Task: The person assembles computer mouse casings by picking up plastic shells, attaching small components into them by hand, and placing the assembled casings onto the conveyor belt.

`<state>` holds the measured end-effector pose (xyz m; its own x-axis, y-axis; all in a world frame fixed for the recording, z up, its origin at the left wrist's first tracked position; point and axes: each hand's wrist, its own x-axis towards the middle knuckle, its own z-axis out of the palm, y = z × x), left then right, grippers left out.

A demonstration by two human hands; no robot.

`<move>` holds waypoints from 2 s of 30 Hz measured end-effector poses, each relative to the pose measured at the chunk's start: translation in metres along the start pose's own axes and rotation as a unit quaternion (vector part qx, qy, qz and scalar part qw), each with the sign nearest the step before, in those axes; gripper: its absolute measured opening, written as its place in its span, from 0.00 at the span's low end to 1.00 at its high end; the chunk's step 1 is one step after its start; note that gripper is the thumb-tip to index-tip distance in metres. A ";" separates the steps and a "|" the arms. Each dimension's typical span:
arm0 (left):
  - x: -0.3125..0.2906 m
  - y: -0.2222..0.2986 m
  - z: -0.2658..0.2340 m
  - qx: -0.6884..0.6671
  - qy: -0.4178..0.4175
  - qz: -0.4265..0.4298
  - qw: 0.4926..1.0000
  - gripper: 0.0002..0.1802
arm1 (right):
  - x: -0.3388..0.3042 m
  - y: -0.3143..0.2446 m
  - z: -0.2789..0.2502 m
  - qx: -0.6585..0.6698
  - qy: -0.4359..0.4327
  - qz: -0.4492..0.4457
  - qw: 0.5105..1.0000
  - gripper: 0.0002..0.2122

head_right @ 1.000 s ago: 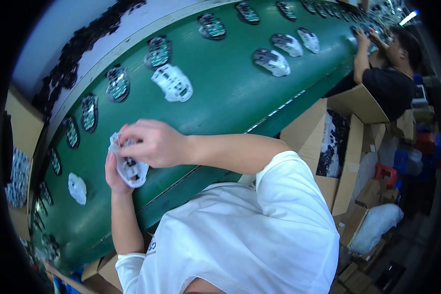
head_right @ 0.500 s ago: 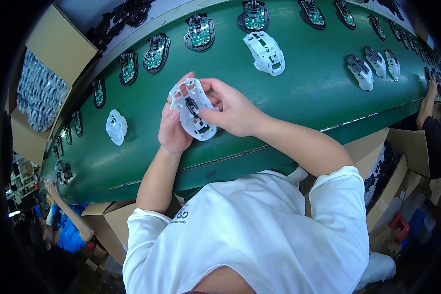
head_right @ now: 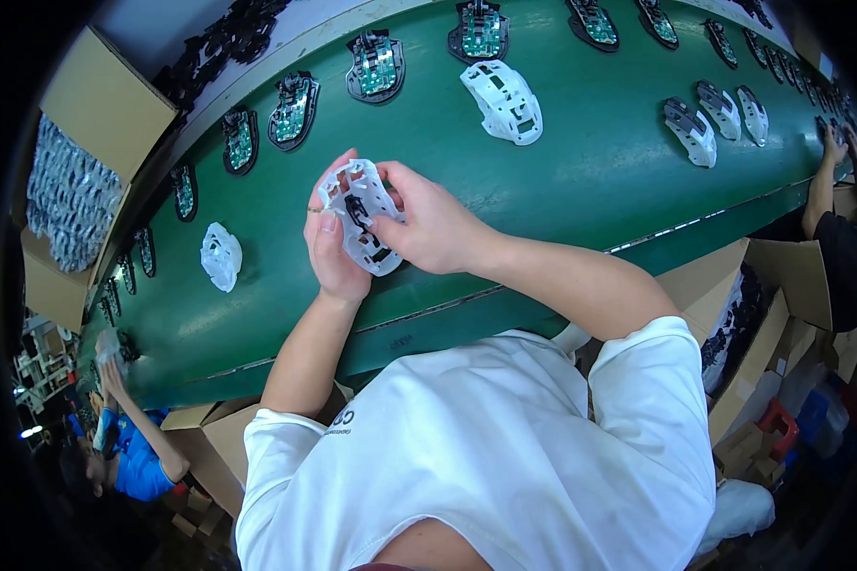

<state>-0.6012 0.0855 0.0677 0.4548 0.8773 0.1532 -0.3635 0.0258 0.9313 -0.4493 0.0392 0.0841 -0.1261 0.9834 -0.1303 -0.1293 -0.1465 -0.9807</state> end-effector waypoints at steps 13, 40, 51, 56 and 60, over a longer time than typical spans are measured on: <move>0.009 -0.002 -0.014 -0.144 -0.026 -0.113 0.983 0.37 | 0.000 0.000 -0.001 0.101 -0.026 -0.015 0.994 0.21; 0.001 0.013 -0.016 0.143 0.066 0.017 0.987 0.35 | 0.007 0.006 0.009 0.096 0.092 -0.068 0.989 0.20; 0.005 0.017 -0.043 0.002 -0.089 -0.093 0.992 0.53 | 0.001 -0.028 0.013 -0.206 -0.055 -0.139 0.967 0.45; 0.007 0.008 -0.060 -0.076 -0.005 -0.110 0.991 0.51 | 0.088 -0.085 0.009 -0.351 0.024 -0.183 0.918 0.21; 0.008 0.013 -0.065 -0.016 -0.075 -0.117 0.990 0.52 | 0.237 -0.074 0.019 -0.517 0.043 -0.302 0.800 0.14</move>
<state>-0.6554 0.1243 0.0595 0.6438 0.7650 -0.0167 -0.2583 0.2378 0.9364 -0.4882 0.2811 0.1285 -0.2748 0.8512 0.4471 0.7463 0.4820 -0.4590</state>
